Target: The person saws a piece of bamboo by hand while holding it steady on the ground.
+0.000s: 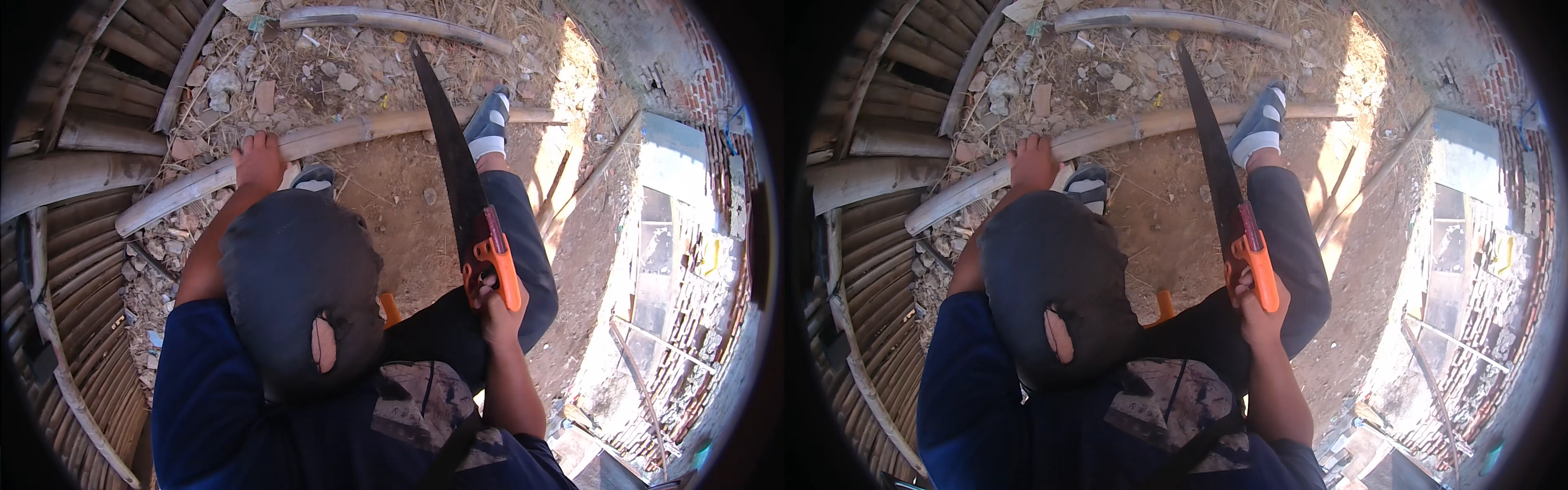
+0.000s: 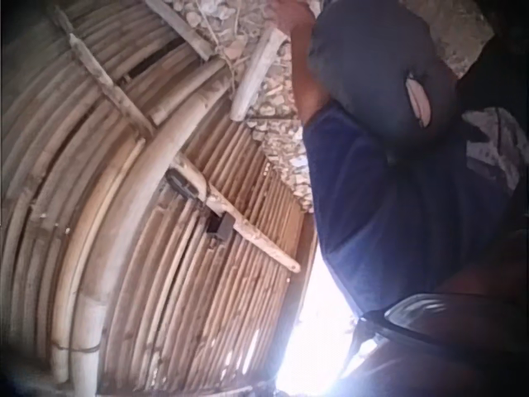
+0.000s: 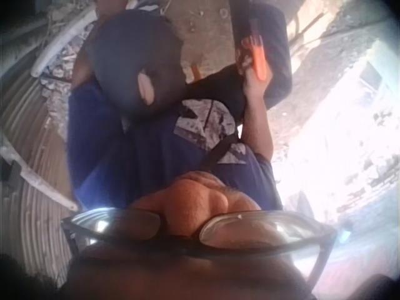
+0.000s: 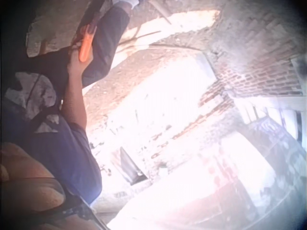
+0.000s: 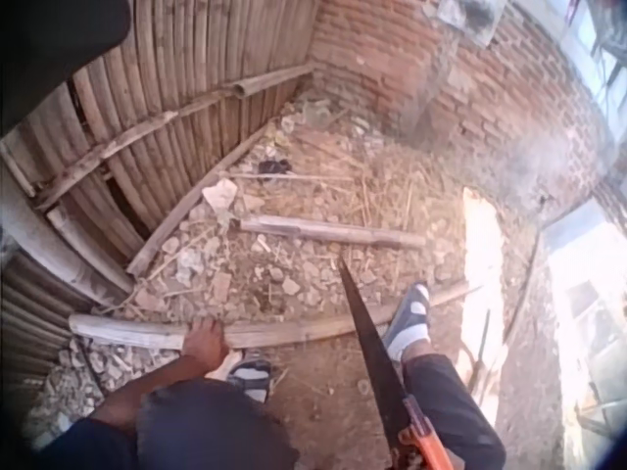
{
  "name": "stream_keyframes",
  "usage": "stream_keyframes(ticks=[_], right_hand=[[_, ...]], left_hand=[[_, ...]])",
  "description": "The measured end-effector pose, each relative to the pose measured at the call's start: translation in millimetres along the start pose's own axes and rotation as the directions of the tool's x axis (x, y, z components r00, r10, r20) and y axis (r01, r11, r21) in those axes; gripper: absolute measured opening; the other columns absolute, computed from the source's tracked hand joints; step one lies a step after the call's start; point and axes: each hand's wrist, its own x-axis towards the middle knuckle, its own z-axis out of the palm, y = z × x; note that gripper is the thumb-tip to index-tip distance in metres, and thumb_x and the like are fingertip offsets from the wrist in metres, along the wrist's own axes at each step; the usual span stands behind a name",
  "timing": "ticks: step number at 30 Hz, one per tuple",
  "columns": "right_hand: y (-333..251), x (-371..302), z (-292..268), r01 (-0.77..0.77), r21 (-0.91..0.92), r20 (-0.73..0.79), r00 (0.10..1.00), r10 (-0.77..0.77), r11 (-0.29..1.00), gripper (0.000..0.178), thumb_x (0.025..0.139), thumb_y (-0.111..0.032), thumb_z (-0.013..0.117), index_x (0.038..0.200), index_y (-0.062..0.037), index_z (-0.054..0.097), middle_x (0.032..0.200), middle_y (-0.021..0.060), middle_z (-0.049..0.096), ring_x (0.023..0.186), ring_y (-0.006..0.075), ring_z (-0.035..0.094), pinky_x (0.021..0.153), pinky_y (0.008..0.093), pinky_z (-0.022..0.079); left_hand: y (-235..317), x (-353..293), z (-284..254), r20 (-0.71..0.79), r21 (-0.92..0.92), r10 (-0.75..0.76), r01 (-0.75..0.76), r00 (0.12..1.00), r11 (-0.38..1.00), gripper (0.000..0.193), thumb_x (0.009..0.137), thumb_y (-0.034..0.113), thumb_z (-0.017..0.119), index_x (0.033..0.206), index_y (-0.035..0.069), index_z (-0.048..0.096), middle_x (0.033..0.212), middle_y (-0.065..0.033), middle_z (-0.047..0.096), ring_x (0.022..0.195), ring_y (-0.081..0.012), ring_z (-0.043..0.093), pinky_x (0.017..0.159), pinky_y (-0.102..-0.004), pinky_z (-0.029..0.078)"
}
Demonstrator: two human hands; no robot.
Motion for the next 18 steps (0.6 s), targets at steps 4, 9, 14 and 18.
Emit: stream_keyframes(ticks=[4, 9, 14, 18], right_hand=[[8, 10, 5, -0.044, -0.076, -0.002, 0.999, 0.044, 0.996, 0.012, 0.083, -0.001, 0.062, 0.094, 0.001, 0.06, 0.08, 0.0046, 0.061, 0.062, 0.0107, 0.057, 0.059, 0.0248, 0.046], [24, 26, -1, -0.148, -0.059, 0.007, 0.989, 0.148, 0.987, 0.011, 0.083, -0.002, 0.064, 0.094, 0.0006, 0.06, 0.08, 0.0029, 0.06, 0.064, 0.0091, 0.056, 0.062, 0.0245, 0.047], [38, 38, -7, -0.165, -0.05, 0.022, 0.986, 0.167, 0.985, 0.012, 0.083, 0.001, 0.063, 0.095, 0.0019, 0.06, 0.084, 0.0037, 0.061, 0.071, 0.009, 0.058, 0.07, 0.0253, 0.05], [43, 45, -11, -0.172, -0.117, 0.059, 0.982, 0.18, 0.978, 0.014, 0.083, 0.002, 0.062, 0.096, 0.0032, 0.06, 0.089, 0.0045, 0.062, 0.079, 0.0109, 0.06, 0.076, 0.0272, 0.051]], left_hand=[[0, 4, 7, -0.014, 0.034, -0.01, 0.011, 1.0, 0.999, 0.073, 0.088, 0.044, 0.076, 0.145, 0.009, 0.047, 0.148, -0.0104, 0.043, 0.14, -0.0324, 0.04, 0.115, -0.0648, 0.027], [7, 3, 17, -0.079, 0.067, 0.02, -0.014, 0.997, 0.998, 0.075, 0.089, 0.043, 0.075, 0.151, 0.016, 0.041, 0.15, -0.0108, 0.044, 0.142, -0.0332, 0.039, 0.116, -0.0686, 0.024], [19, 5, 17, -0.074, 0.016, 0.066, -0.065, 0.995, 0.998, 0.075, 0.095, 0.05, 0.066, 0.155, 0.016, 0.035, 0.15, -0.0132, 0.045, 0.142, -0.0359, 0.04, 0.116, -0.0709, 0.022], [20, 15, 25, 0.005, 0.049, 0.024, -0.024, 1.0, 0.999, 0.072, 0.098, 0.051, 0.06, 0.156, 0.017, 0.034, 0.148, -0.0136, 0.046, 0.14, -0.0366, 0.041, 0.116, -0.0697, 0.024]])
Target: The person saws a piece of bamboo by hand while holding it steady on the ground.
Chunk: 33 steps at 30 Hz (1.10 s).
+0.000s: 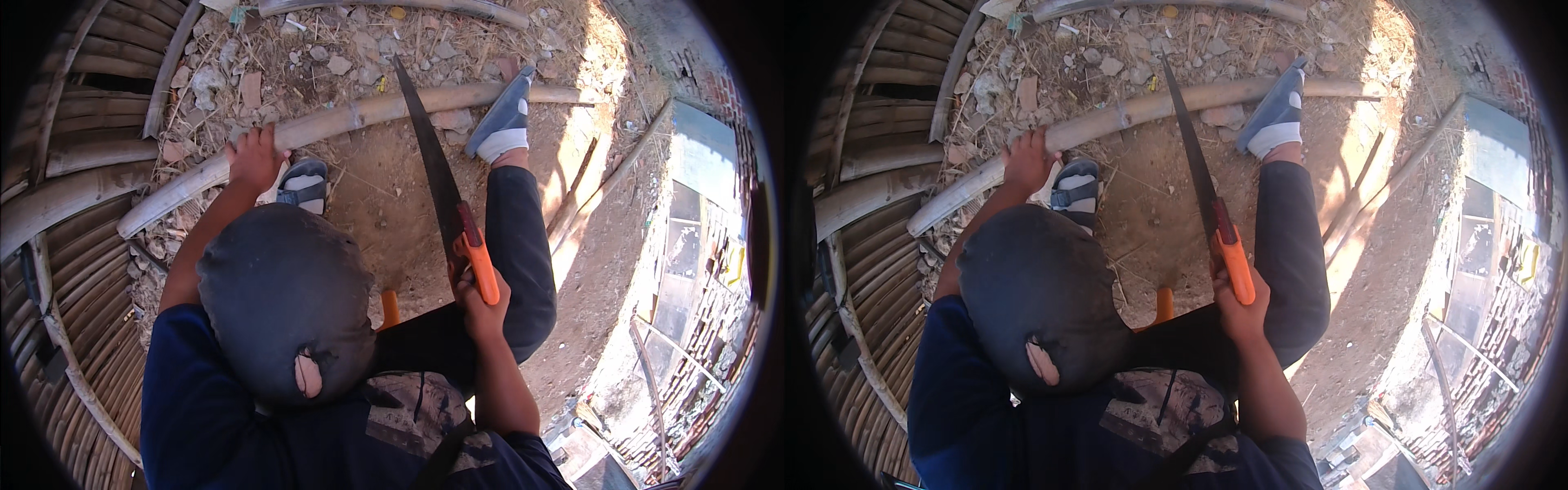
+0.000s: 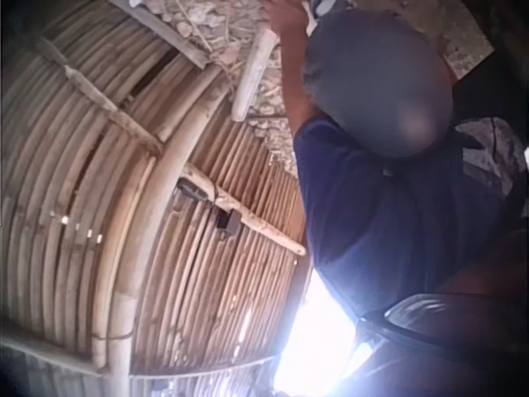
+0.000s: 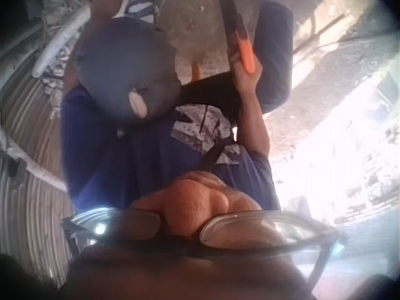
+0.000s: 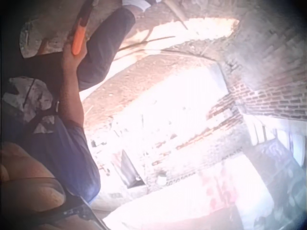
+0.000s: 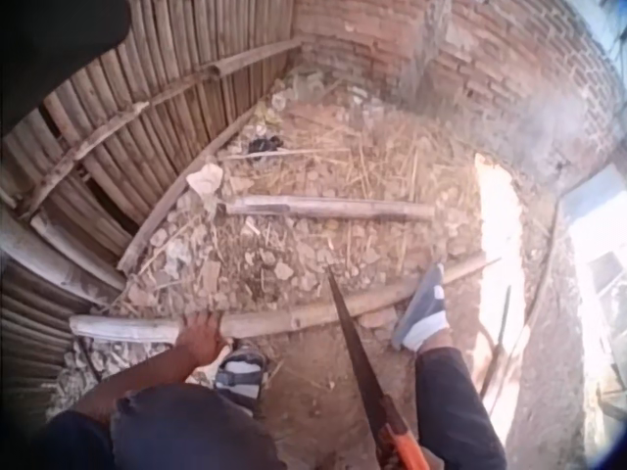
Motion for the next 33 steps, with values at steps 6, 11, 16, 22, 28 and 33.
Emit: stream_keyframes(ticks=[6, 11, 16, 22, 28, 33], right_hand=[[3, 2, -4, 0.012, 0.008, 0.031, 0.999, -0.012, 1.0, 0.006, 0.088, 0.0, 0.06, 0.094, 0.0027, 0.061, 0.091, 0.0048, 0.063, 0.085, 0.0122, 0.061, 0.08, 0.0285, 0.051], [-5, 10, 0, 0.051, -0.044, 0.042, 0.998, -0.049, 0.998, 0.013, 0.082, -0.006, 0.06, 0.092, 0.0001, 0.059, 0.077, -0.0002, 0.056, 0.065, 0.0075, 0.053, 0.063, 0.0228, 0.045], [-9, 46, 5, 0.039, -0.123, 0.106, 0.994, -0.026, 0.992, 0.009, 0.085, -0.005, 0.058, 0.092, -0.0002, 0.06, 0.075, -0.0001, 0.056, 0.061, 0.0061, 0.05, 0.057, 0.0229, 0.041], [-17, 48, 3, 0.035, -0.165, 0.118, 0.993, -0.015, 0.986, 0.011, 0.091, -0.008, 0.06, 0.096, 0.0005, 0.063, 0.08, 0.0005, 0.059, 0.066, 0.0072, 0.053, 0.062, 0.0255, 0.044], [-28, 27, 3, -0.043, -0.205, 0.03, 0.998, 0.05, 0.978, 0.012, 0.093, -0.009, 0.062, 0.097, 0.002, 0.063, 0.08, -0.0007, 0.059, 0.07, 0.0085, 0.055, 0.065, 0.0275, 0.046], [-16, 73, 22, 0.079, -0.286, 0.144, 0.989, -0.039, 0.955, 0.014, 0.09, -0.007, 0.062, 0.1, 0.0025, 0.064, 0.079, 0.0007, 0.06, 0.071, 0.0091, 0.056, 0.067, 0.0282, 0.047]], left_hand=[[-1, 4, -1, 0.042, 0.002, -0.005, 0.005, 0.999, 1.0, 0.072, 0.098, 0.052, 0.059, 0.156, 0.018, 0.034, 0.146, -0.013, 0.047, 0.137, -0.0363, 0.043, 0.115, -0.0677, 0.025], [3, 2, -8, 0.063, 0.011, -0.023, 0.022, 0.998, 1.0, 0.069, 0.098, 0.05, 0.06, 0.155, 0.019, 0.035, 0.148, -0.0132, 0.047, 0.14, -0.0373, 0.042, 0.115, -0.0666, 0.026], [2, 3, -5, 0.059, 0.005, -0.031, 0.031, 0.998, 1.0, 0.07, 0.098, 0.052, 0.06, 0.155, 0.018, 0.035, 0.145, -0.0134, 0.048, 0.138, -0.0366, 0.043, 0.115, -0.0665, 0.025], [2, 8, -8, 0.118, -0.005, -0.038, 0.039, 0.992, 0.999, 0.071, 0.098, 0.052, 0.06, 0.155, 0.018, 0.035, 0.144, -0.0125, 0.049, 0.137, -0.0344, 0.044, 0.115, -0.0655, 0.025], [4, 2, 0, 0.031, 0.009, -0.049, 0.049, 0.998, 0.999, 0.071, 0.097, 0.051, 0.062, 0.154, 0.016, 0.038, 0.143, -0.0121, 0.05, 0.137, -0.0337, 0.044, 0.116, -0.0643, 0.024], [10, -4, -3, 0.01, -0.022, -0.051, 0.051, 0.999, 0.998, 0.072, 0.095, 0.051, 0.064, 0.153, 0.016, 0.04, 0.142, -0.012, 0.051, 0.136, -0.0335, 0.045, 0.116, -0.0642, 0.024]])
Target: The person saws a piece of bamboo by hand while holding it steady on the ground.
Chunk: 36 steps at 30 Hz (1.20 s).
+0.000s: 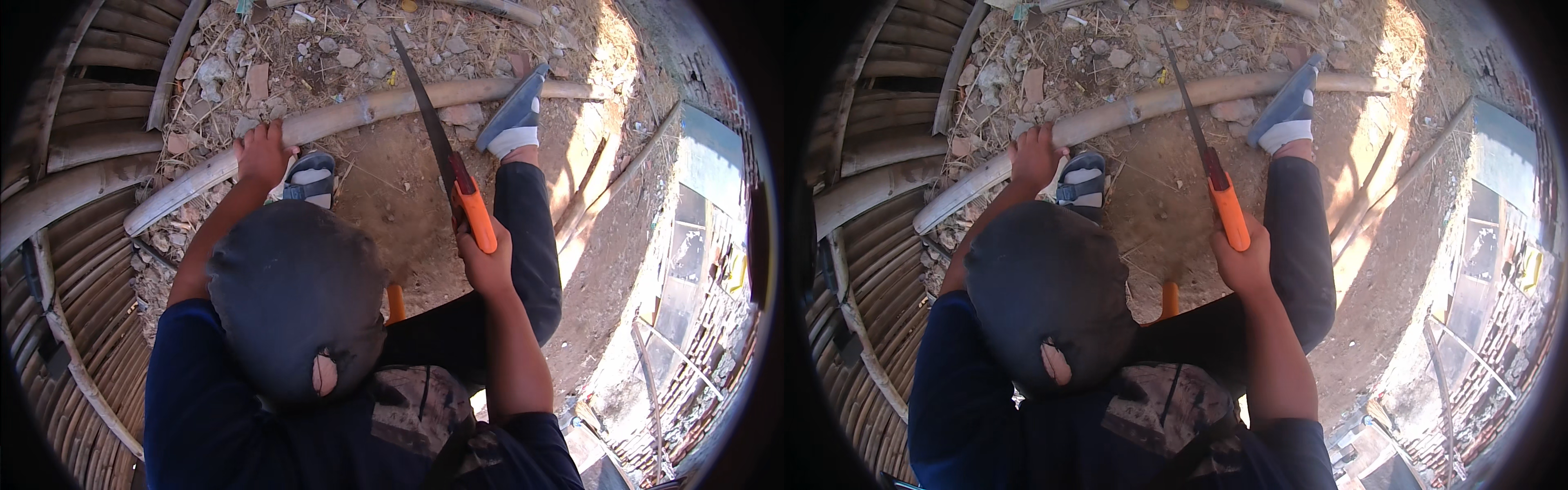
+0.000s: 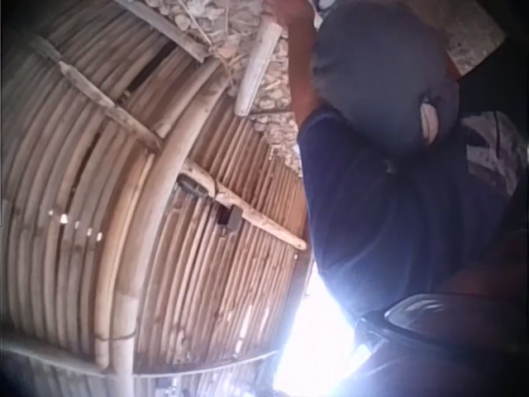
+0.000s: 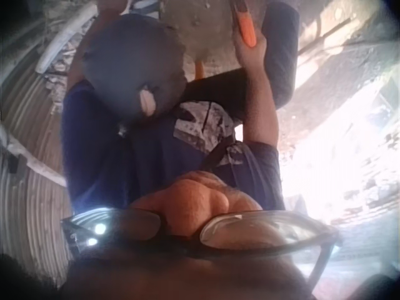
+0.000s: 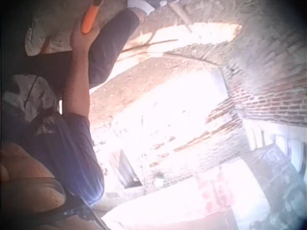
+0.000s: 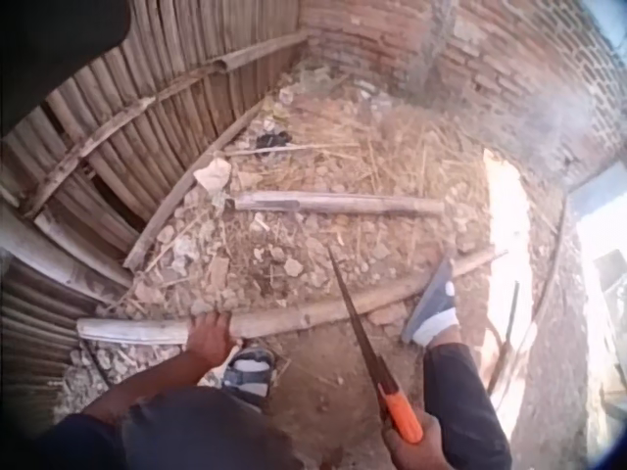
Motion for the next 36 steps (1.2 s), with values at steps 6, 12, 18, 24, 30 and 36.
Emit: stream_keyframes(ticks=[6, 12, 18, 24, 30, 36], right_hand=[[5, -64, -11, -0.057, 0.059, -0.125, 0.99, 0.064, 0.997, 0.017, 0.093, -0.007, 0.061, 0.105, 0.0033, 0.066, 0.086, 0.0015, 0.062, 0.076, 0.0084, 0.057, 0.07, 0.0269, 0.047], [-3, -12, -2, -0.049, 0.094, -0.044, 0.998, 0.053, 0.994, 0.021, 0.092, -0.007, 0.059, 0.108, 0.0034, 0.066, 0.083, 0.0008, 0.061, 0.071, 0.0069, 0.055, 0.067, 0.0238, 0.045], [2, -37, -9, -0.043, 0.044, -0.058, 0.997, 0.046, 0.998, 0.013, 0.094, -0.008, 0.061, 0.1, 0.0025, 0.064, 0.084, 0.0005, 0.061, 0.074, 0.0083, 0.056, 0.069, 0.0263, 0.047], [6, -52, -11, -0.106, 0.173, -0.094, 0.988, 0.124, 0.979, 0.012, 0.094, -0.009, 0.06, 0.094, 0.003, 0.062, 0.082, -0.0004, 0.061, 0.071, 0.0089, 0.056, 0.067, 0.0262, 0.046], [7, 4, 0, -0.036, 0.071, -0.041, 0.998, 0.039, 0.997, 0.012, 0.092, -0.009, 0.061, 0.095, 0.0025, 0.063, 0.079, 0.0009, 0.06, 0.071, 0.0096, 0.056, 0.067, 0.0272, 0.046], [18, -56, 3, 0.039, 0.015, -0.135, 0.99, -0.037, 0.999, 0.015, 0.084, -0.005, 0.064, 0.099, 0.0005, 0.065, 0.078, 0.003, 0.06, 0.071, 0.0115, 0.058, 0.069, 0.0285, 0.048]], left_hand=[[-6, 1, 8, -0.026, -0.012, 0.004, -0.004, 1.0, 1.0, 0.072, 0.094, 0.049, 0.067, 0.153, 0.016, 0.04, 0.142, -0.0116, 0.052, 0.136, -0.0336, 0.045, 0.117, -0.0638, 0.023], [-4, 1, 5, -0.043, -0.035, 0.012, -0.014, 0.999, 0.999, 0.073, 0.093, 0.048, 0.068, 0.153, 0.017, 0.041, 0.141, -0.0109, 0.052, 0.135, -0.0331, 0.046, 0.116, -0.0625, 0.024], [-4, 3, 2, -0.034, -0.042, 0.008, -0.01, 0.999, 0.999, 0.074, 0.091, 0.047, 0.071, 0.153, 0.017, 0.042, 0.141, -0.0113, 0.053, 0.135, -0.0325, 0.046, 0.115, -0.0615, 0.025], [-9, -1, 17, -0.083, -0.03, 0.025, -0.027, 0.996, 0.999, 0.074, 0.092, 0.049, 0.069, 0.153, 0.018, 0.042, 0.142, -0.0115, 0.053, 0.136, -0.0335, 0.045, 0.116, -0.0636, 0.024], [-4, 4, 2, -0.024, -0.065, 0.023, -0.025, 0.999, 0.998, 0.074, 0.092, 0.049, 0.069, 0.153, 0.017, 0.043, 0.142, -0.0118, 0.053, 0.137, -0.0327, 0.045, 0.115, -0.0619, 0.024], [-9, 0, 7, -0.045, -0.037, 0.017, -0.019, 0.999, 0.999, 0.075, 0.091, 0.049, 0.07, 0.152, 0.017, 0.044, 0.14, -0.0115, 0.054, 0.135, -0.0326, 0.046, 0.115, -0.0613, 0.024]])
